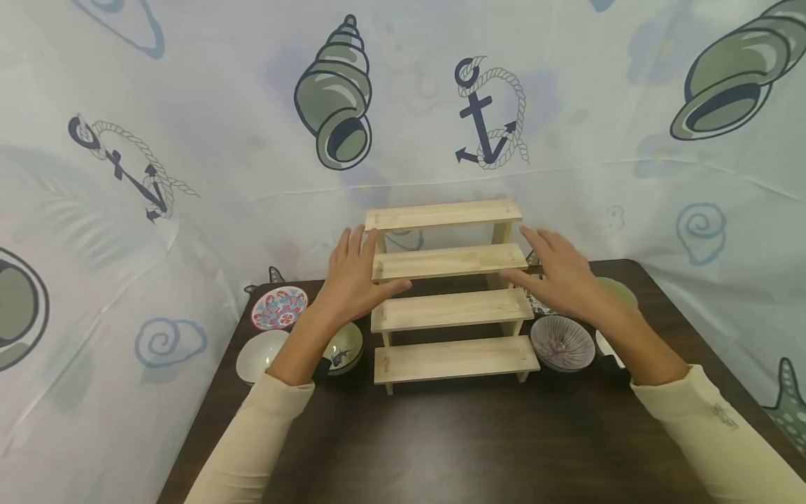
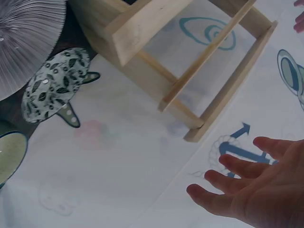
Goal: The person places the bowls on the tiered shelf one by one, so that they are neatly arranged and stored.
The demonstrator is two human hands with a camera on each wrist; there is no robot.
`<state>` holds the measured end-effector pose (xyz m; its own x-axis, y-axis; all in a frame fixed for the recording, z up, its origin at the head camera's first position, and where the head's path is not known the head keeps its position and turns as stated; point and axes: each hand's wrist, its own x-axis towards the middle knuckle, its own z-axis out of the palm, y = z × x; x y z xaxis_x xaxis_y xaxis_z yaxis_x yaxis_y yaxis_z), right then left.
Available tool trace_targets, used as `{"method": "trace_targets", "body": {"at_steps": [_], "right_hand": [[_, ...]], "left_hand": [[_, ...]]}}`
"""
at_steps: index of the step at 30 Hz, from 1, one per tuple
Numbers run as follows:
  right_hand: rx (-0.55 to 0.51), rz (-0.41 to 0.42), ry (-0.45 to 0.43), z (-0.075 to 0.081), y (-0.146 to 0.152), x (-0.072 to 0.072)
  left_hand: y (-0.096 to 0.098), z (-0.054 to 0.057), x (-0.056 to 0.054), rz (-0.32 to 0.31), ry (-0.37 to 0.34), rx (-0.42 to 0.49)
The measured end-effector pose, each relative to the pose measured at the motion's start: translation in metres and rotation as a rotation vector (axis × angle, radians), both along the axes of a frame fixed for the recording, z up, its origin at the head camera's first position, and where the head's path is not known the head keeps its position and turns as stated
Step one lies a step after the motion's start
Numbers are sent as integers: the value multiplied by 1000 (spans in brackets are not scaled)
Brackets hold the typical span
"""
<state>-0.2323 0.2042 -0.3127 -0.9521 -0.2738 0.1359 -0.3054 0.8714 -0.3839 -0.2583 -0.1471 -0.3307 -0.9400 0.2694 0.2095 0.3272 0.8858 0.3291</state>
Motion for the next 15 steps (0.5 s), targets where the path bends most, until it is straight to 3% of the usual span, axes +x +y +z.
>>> {"method": "trace_targets", "body": {"at_steps": [15], "right_hand": [[40,-37,-18,-22,30,12]], "left_hand": [[-7,-26,-16,-21,0,108]]}}
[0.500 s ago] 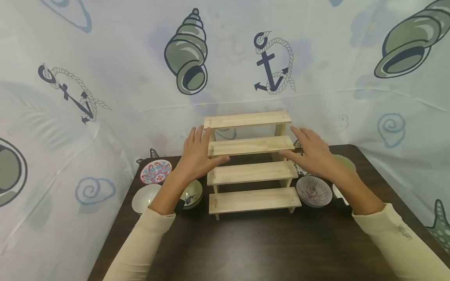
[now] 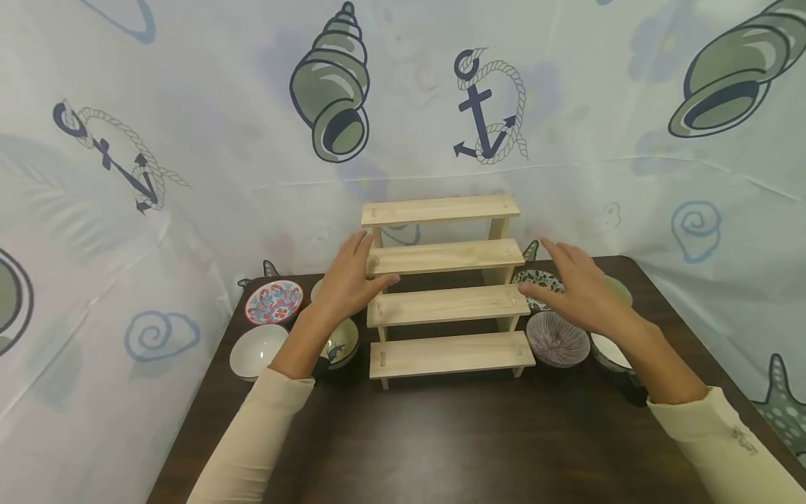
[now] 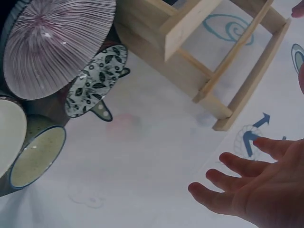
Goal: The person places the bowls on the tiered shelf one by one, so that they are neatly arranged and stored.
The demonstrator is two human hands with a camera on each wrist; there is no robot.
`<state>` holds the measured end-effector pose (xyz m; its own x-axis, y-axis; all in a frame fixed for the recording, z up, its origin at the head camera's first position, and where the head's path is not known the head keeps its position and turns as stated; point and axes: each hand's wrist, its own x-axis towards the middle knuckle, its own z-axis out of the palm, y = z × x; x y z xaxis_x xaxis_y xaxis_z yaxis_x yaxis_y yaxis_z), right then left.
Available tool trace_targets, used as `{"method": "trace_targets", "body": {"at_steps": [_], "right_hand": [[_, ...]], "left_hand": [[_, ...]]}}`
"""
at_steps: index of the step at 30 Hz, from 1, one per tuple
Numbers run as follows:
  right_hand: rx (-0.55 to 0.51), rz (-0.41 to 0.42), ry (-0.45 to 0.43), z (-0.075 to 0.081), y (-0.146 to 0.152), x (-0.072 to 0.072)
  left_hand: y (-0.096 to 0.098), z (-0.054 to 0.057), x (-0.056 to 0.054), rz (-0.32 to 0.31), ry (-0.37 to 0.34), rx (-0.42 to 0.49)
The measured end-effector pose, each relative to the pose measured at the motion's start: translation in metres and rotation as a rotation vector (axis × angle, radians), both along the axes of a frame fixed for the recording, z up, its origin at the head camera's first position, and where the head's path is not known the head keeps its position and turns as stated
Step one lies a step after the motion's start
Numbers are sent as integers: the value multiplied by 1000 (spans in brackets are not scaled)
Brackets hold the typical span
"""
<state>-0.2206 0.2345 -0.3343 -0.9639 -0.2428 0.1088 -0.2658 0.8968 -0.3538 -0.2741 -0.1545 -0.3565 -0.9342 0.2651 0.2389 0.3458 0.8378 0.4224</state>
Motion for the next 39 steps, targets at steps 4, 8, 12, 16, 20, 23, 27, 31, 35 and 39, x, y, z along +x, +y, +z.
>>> {"method": "trace_targets", "body": {"at_steps": [4,8,12,16,20,23,27,31,35,39], "right_hand": [[-19,5,10,-8,5,2],[-29,9,18,-16,9,2],[-35,0,9,-24,14,2],[-57,-10,-8,-33,19,4],[-72,-31,-31,-39,21,6],[-73,-47,-39,-42,22,7],[-78,-57,-36,-47,26,8],[-95,-63,-30,-52,30,10],[-119,-80,-8,-59,34,14],[-126,-91,30,-70,39,17]], "left_hand": [[-1,-6,-5,6,-20,13],[-1,-13,-11,5,-27,29],[-2,-20,-17,-3,-34,44],[-3,-26,-20,3,-57,50],[-4,-30,-22,9,-90,56],[-5,-33,-24,11,-120,67],[-5,-38,-26,-1,-143,79],[-4,-43,-27,-14,-120,78],[-4,-48,-27,-14,-70,59],[-6,-52,-26,-13,-44,59]]}}
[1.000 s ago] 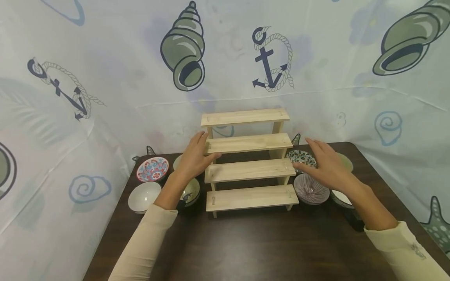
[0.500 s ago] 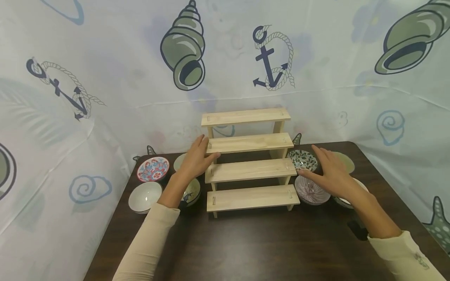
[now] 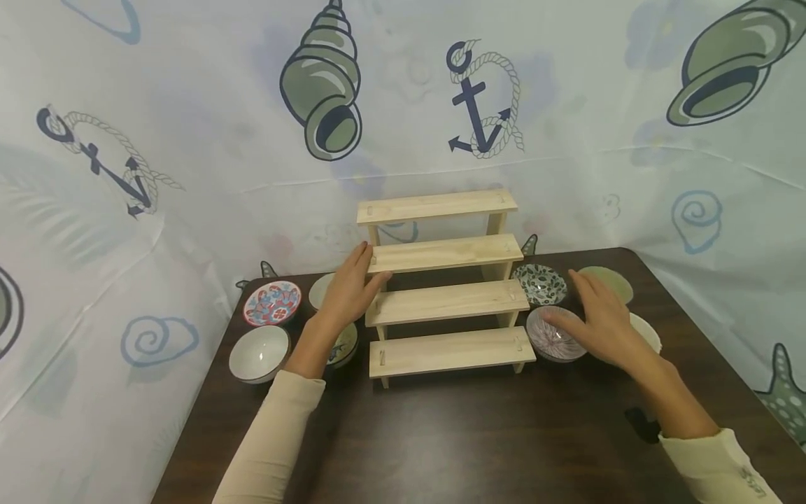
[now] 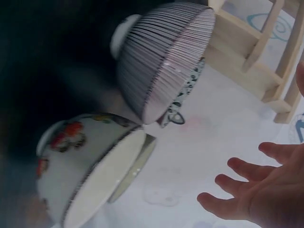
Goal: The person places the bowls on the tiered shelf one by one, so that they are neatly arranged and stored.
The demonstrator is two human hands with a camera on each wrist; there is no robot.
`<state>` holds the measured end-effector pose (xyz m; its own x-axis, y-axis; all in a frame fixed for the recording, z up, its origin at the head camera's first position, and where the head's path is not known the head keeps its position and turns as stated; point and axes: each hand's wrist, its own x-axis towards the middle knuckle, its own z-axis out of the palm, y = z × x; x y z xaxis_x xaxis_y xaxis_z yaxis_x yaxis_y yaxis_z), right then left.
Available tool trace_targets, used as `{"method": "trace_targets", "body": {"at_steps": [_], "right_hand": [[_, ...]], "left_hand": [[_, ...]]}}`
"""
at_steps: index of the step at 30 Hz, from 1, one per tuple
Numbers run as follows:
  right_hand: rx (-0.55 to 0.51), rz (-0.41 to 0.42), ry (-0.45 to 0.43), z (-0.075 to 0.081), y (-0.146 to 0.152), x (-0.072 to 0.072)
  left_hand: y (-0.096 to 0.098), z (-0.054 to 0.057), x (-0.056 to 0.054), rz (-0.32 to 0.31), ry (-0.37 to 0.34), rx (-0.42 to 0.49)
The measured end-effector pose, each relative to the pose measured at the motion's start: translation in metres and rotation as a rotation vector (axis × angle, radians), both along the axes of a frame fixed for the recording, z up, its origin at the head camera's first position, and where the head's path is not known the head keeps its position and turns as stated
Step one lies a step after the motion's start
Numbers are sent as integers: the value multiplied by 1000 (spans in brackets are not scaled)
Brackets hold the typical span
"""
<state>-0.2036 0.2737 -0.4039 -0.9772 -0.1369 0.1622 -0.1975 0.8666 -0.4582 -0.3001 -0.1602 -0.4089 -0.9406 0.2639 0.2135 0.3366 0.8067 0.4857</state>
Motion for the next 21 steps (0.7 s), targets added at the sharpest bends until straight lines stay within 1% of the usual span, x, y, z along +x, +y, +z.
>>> {"method": "trace_targets", "body": {"at_steps": [3,6,10,14,21], "right_hand": [[4,-11,13,-8,5,2],[8,-27,10,-15,9,3],[20,-46,28,-23,16,6],[25,-62,42,-31,24,9],[44,-119,54,-47,39,10]], "left_hand": [[-1,-3,0,-2,3,19],[-2,-6,0,7,-2,33],[-2,-9,-1,21,-8,45],[-1,-12,-2,19,-1,60],[-1,-17,-2,18,8,66]]}}
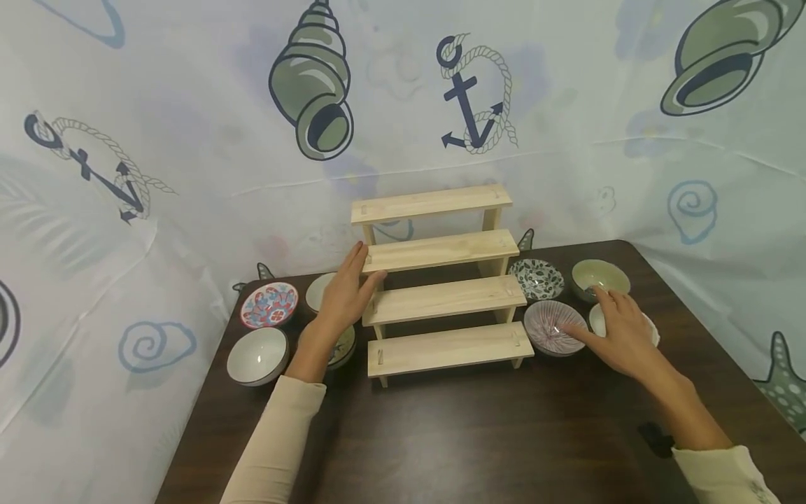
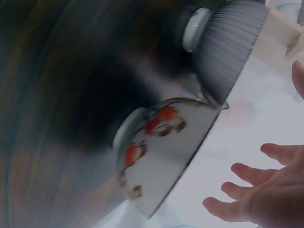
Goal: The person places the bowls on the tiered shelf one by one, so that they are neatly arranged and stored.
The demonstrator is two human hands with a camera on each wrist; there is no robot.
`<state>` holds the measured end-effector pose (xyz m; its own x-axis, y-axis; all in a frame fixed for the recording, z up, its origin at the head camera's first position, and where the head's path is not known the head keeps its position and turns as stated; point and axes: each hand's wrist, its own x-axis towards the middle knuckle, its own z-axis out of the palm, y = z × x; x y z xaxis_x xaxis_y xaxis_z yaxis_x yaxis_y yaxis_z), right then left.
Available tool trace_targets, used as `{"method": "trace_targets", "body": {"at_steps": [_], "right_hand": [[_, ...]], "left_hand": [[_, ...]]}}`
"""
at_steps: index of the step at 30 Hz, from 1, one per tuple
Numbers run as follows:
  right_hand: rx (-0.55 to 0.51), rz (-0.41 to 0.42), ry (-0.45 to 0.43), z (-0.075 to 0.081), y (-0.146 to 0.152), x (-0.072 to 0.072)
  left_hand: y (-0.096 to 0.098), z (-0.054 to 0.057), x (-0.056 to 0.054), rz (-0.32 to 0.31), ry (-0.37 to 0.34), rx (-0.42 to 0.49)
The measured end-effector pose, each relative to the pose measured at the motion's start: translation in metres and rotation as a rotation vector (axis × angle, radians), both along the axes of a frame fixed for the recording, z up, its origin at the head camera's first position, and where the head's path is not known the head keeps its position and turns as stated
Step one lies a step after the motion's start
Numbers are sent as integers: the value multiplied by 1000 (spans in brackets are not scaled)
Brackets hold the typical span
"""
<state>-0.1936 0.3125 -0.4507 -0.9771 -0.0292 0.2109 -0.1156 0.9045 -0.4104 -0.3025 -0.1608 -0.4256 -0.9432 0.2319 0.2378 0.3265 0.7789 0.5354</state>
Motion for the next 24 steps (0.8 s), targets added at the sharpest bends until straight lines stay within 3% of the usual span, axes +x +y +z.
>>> {"method": "trace_targets", "body": {"at_steps": [7,24], "right_hand": [[-43,-56,-56,-13,19,6],[-19,-126,-31,-35,52,16]], "left_hand": [[1,0,0,10,1,17],[2,-5,1,22,-15,72]]}}
